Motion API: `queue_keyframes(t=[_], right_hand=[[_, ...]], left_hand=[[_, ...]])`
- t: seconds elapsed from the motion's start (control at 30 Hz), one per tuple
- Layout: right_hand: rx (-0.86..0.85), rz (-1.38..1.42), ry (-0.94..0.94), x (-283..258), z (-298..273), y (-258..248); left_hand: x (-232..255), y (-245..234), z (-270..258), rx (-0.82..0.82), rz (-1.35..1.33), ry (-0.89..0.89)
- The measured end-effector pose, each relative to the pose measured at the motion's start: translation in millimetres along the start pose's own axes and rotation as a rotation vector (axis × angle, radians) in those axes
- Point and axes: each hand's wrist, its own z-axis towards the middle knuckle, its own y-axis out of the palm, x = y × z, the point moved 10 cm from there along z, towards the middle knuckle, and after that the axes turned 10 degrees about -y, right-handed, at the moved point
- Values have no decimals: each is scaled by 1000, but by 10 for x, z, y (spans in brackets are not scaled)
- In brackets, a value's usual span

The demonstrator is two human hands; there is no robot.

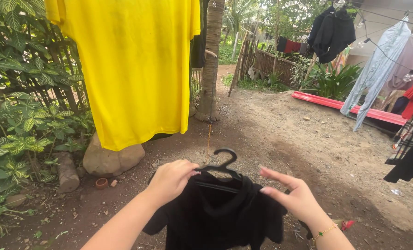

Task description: Hanging wet laundry items onto hangers and placing them on a clothesline.

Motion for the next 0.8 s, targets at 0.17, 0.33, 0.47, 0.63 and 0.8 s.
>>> queue_keyframes(t=[0.17,0.33,0.47,0.63,0.8], right_hand=[[-2,-72,0,380,2,2],[122,-26,50,405,-3,-30],[40,-216,-61,182,23,22],[-24,-127,-26,282,61,-41],[81,35,-143,278,65,-239]], left_hand=[[59,-24,-28,36,-42,26],[99,-138,-3,25,-31,30],[72,-259,6,45,-21,-30],[114,-279,20,54,40,-2],[194,-392,3,146,67,116]])
